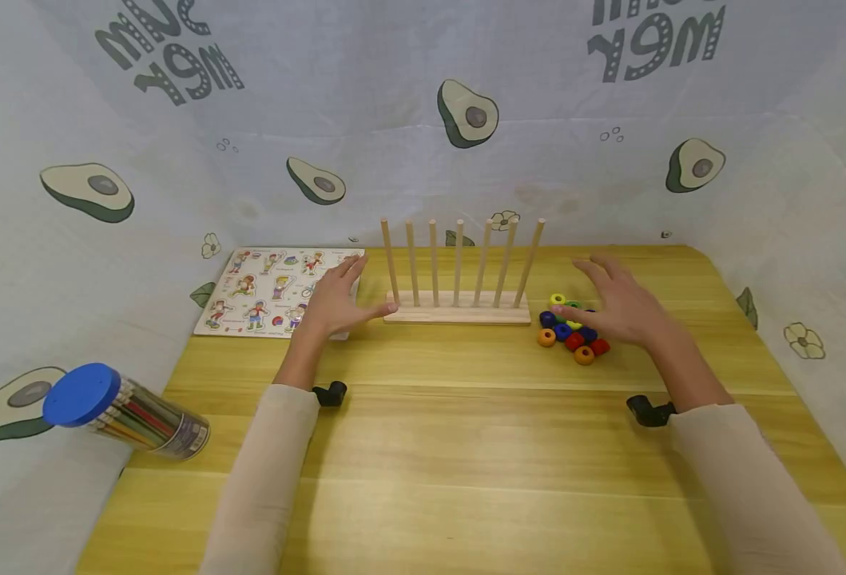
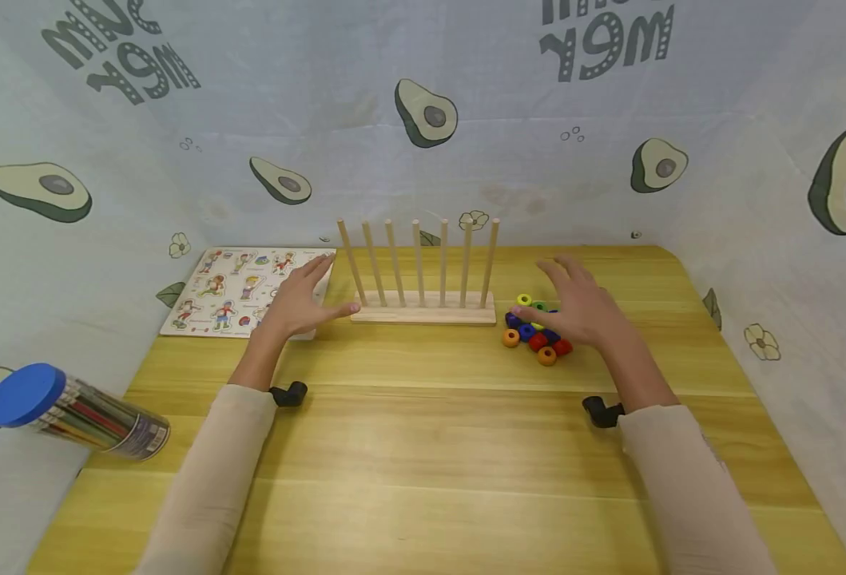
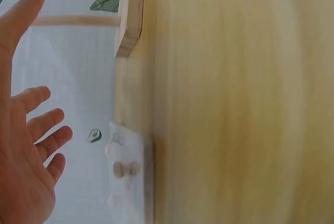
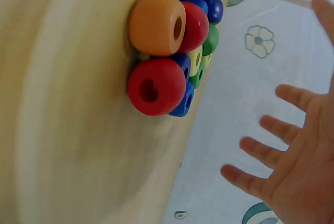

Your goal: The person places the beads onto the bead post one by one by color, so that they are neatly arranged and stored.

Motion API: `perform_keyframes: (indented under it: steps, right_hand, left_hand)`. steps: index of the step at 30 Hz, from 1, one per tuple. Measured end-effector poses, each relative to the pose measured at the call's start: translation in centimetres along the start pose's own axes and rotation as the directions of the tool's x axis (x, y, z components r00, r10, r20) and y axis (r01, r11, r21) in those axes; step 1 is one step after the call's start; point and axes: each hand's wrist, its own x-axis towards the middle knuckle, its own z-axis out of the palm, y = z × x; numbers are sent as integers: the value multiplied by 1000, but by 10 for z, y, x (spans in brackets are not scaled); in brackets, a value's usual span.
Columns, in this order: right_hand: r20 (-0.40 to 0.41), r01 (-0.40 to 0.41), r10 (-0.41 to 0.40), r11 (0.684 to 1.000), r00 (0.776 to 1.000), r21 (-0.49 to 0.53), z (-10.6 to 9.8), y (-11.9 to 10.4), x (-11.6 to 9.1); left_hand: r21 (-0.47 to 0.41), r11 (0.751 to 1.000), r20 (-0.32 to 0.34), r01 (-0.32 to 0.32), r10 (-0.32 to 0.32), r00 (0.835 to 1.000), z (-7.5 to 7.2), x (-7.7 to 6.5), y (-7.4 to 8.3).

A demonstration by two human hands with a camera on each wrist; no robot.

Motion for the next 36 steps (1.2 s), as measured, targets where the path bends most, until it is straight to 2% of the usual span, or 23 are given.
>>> perform_keyframes:
  steps: [3, 6, 13, 22, 27, 31, 36]
  right_hand:
    - [6, -4, 4, 998, 1000, 55, 3, 3, -11]
    - [10, -27, 26, 992, 1000, 124, 6, 7, -25]
    - [-3, -93, 96, 969, 995, 228, 17, 18, -53]
    - [-36, -129, 142, 960, 989, 250, 36, 31, -68]
    - [-38, -144, 159, 954, 986, 265, 43, 33, -71]
    - [-33, -147, 162, 950, 986, 277, 47, 33, -72]
    - [-44, -145, 164, 949, 986, 280, 49, 34, -71]
  left_hand:
    - [-124, 992, -11, 3, -5, 1000, 9, -3, 4]
    - [-206, 979, -5, 8, -9, 1000, 16, -4, 9]
    - [-282, 958, 52, 45, -32, 998, 31, -6, 16]
    - [-414, 910, 63, 17, 10, 998, 46, -2, 17]
    - [-382, 924, 23, -31, 43, 999, 50, 0, 18]
    - [-347, 938, 25, -18, 28, 999, 52, 0, 19]
    - [-339, 941, 29, 5, 5, 1000, 54, 1, 19]
